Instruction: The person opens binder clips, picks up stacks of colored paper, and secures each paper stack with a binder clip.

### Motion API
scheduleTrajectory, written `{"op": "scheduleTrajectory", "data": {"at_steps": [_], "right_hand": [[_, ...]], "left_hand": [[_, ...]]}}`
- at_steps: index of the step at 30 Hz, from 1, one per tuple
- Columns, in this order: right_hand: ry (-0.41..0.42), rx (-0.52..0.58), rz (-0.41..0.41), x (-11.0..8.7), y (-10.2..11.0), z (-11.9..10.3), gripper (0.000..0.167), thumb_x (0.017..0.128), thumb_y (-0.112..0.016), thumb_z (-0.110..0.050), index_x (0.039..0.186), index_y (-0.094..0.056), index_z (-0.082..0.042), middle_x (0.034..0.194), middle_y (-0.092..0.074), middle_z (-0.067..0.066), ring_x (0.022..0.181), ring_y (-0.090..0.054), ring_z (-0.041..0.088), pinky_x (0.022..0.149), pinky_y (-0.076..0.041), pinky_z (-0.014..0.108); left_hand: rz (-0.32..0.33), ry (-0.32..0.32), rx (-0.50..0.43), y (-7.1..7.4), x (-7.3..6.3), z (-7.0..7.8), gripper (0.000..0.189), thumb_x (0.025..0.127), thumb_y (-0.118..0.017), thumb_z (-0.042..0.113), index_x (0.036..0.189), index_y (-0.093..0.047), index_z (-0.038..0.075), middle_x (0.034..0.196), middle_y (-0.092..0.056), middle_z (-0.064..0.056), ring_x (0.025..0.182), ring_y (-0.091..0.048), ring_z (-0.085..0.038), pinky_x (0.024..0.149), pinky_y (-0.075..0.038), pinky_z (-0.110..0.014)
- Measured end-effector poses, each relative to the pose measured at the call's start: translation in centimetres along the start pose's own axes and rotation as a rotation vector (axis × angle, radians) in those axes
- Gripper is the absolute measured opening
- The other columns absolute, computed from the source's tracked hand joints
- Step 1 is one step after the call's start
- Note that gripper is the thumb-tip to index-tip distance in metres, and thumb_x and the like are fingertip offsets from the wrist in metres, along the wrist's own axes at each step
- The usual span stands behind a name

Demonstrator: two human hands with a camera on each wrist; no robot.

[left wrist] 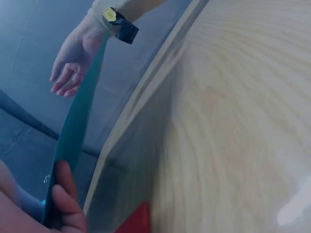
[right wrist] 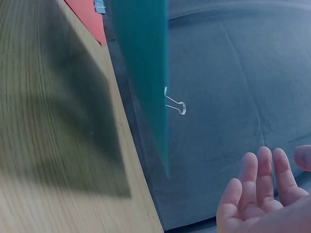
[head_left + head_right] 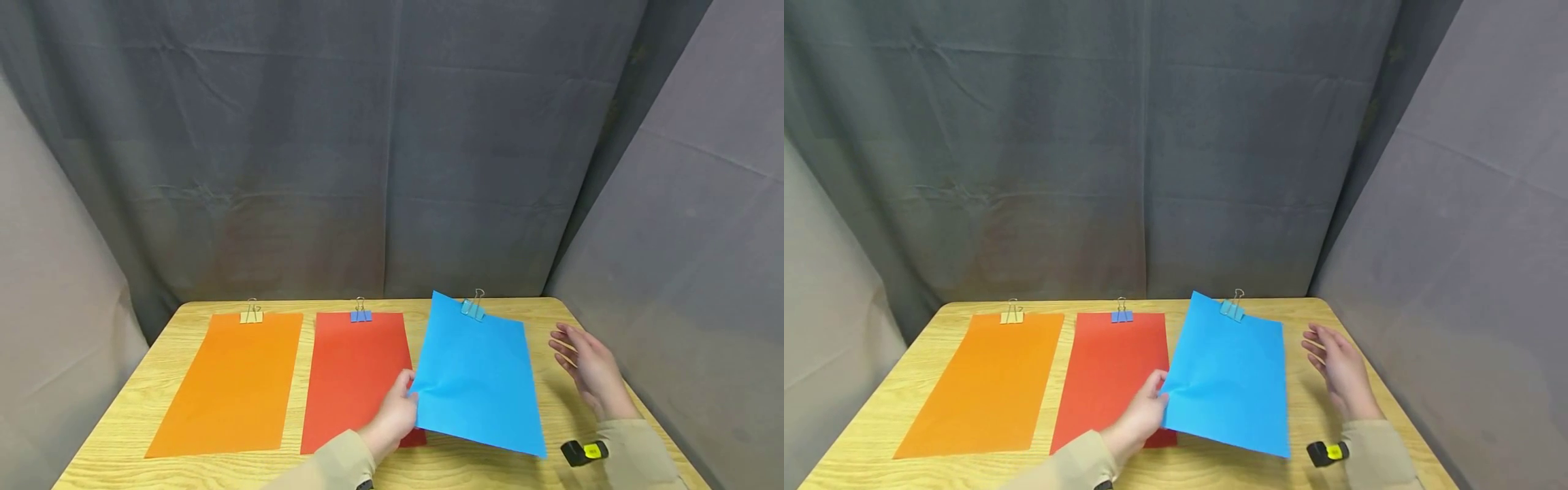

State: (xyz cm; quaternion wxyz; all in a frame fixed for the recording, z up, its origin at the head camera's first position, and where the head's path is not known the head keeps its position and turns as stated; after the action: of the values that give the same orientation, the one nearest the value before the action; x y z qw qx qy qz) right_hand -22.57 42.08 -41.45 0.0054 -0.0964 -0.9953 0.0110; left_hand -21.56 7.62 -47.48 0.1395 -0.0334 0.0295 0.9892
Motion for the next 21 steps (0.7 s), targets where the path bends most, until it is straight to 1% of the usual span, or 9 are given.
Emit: {"op": "scheduleTrajectory", "data": {"at_steps": [3,6,8,9,12,13,17,19,21], "right_hand": [[0.003,-0.005,0.002,-0.1,0.2,0.0,0.022,0.109,-0.047,-0.042,0.125,-0.058,-0.032,0.109,-0.066,-0.023,0.103,-0.065,-0.005,0.086,-0.051,0.014],[0.005,-0.001,0.007,-0.1,0.3,0.1,0.023,0.109,-0.047,-0.043,0.126,-0.058,-0.031,0.111,-0.065,-0.021,0.103,-0.065,-0.005,0.086,-0.051,0.014],[0.005,0.005,0.008,-0.1,0.4,0.1,0.023,0.109,-0.048,-0.043,0.125,-0.058,-0.031,0.112,-0.065,-0.021,0.103,-0.065,-0.005,0.086,-0.051,0.014],[0.004,0.005,0.007,-0.1,0.4,0.2,0.023,0.109,-0.047,-0.042,0.126,-0.058,-0.031,0.111,-0.065,-0.021,0.103,-0.064,-0.005,0.086,-0.051,0.014],[-0.003,0.013,0.003,0.0,0.4,0.2,0.022,0.109,-0.047,-0.042,0.124,-0.059,-0.032,0.11,-0.066,-0.021,0.103,-0.065,-0.004,0.086,-0.051,0.014],[-0.006,0.016,0.0,0.0,0.4,0.2,0.021,0.109,-0.047,-0.041,0.124,-0.059,-0.032,0.11,-0.066,-0.021,0.103,-0.065,-0.004,0.086,-0.052,0.015],[-0.014,0.023,-0.003,0.0,0.3,0.3,0.02,0.109,-0.048,-0.041,0.122,-0.06,-0.033,0.11,-0.066,-0.02,0.103,-0.065,-0.003,0.086,-0.051,0.015],[-0.017,0.022,-0.004,0.0,0.3,0.3,0.02,0.109,-0.048,-0.041,0.123,-0.06,-0.033,0.11,-0.066,-0.021,0.103,-0.065,-0.003,0.086,-0.051,0.016],[-0.018,0.02,-0.004,0.1,0.3,0.4,0.02,0.109,-0.047,-0.04,0.123,-0.06,-0.033,0.109,-0.066,-0.021,0.104,-0.065,-0.003,0.086,-0.051,0.016]], "left_hand": [[0.046,0.006,0.05,-0.5,0.1,-0.3,0.024,0.103,-0.039,-0.003,0.125,-0.049,0.003,0.112,-0.056,-0.02,0.078,-0.049,-0.023,0.076,-0.042,-0.032],[0.079,0.031,0.069,-1.1,0.2,-0.5,0.026,0.103,-0.04,-0.003,0.127,-0.049,0.004,0.134,-0.052,-0.028,0.105,-0.056,-0.035,0.092,-0.046,-0.045],[0.092,0.032,0.079,-1.5,0.2,-0.5,0.028,0.103,-0.04,-0.004,0.129,-0.049,0.001,0.145,-0.047,-0.031,0.125,-0.052,-0.044,0.101,-0.044,-0.055],[0.098,0.039,0.082,-1.6,0.2,-0.5,0.028,0.103,-0.041,-0.005,0.129,-0.049,0.002,0.146,-0.046,-0.031,0.132,-0.047,-0.044,0.105,-0.042,-0.057],[0.105,0.048,0.074,-1.9,0.2,-0.8,0.028,0.103,-0.041,-0.005,0.128,-0.05,0.002,0.144,-0.046,-0.031,0.125,-0.05,-0.042,0.1,-0.044,-0.051],[0.104,0.051,0.066,-1.9,0.2,-0.9,0.028,0.103,-0.04,-0.005,0.129,-0.049,0.001,0.143,-0.046,-0.032,0.115,-0.054,-0.041,0.093,-0.046,-0.048],[0.101,0.054,0.043,-2.4,0.2,-1.3,0.03,0.104,-0.039,-0.004,0.133,-0.046,-0.003,0.139,-0.046,-0.034,0.093,-0.05,-0.034,0.068,-0.038,-0.034],[0.098,0.067,0.024,-2.6,0.3,-1.5,0.032,0.105,-0.039,-0.004,0.137,-0.042,-0.005,0.138,-0.046,-0.036,0.085,-0.049,-0.033,0.06,-0.033,-0.032],[0.104,0.082,0.014,-2.9,0.4,-1.7,0.032,0.104,-0.039,-0.003,0.137,-0.041,-0.006,0.133,-0.047,-0.034,0.086,-0.049,-0.032,0.058,-0.033,-0.03]]}}
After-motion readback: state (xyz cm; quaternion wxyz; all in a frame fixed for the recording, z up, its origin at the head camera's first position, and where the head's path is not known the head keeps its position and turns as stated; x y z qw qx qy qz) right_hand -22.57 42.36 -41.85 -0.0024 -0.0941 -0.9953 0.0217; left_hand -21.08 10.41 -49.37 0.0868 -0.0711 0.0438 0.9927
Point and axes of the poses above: each hand's wrist, its own x-axis towards the middle knuckle, its own y-axis out of the back of the hand, z = x × y, the point moved 4 cm from there along x, towards the middle knuckle
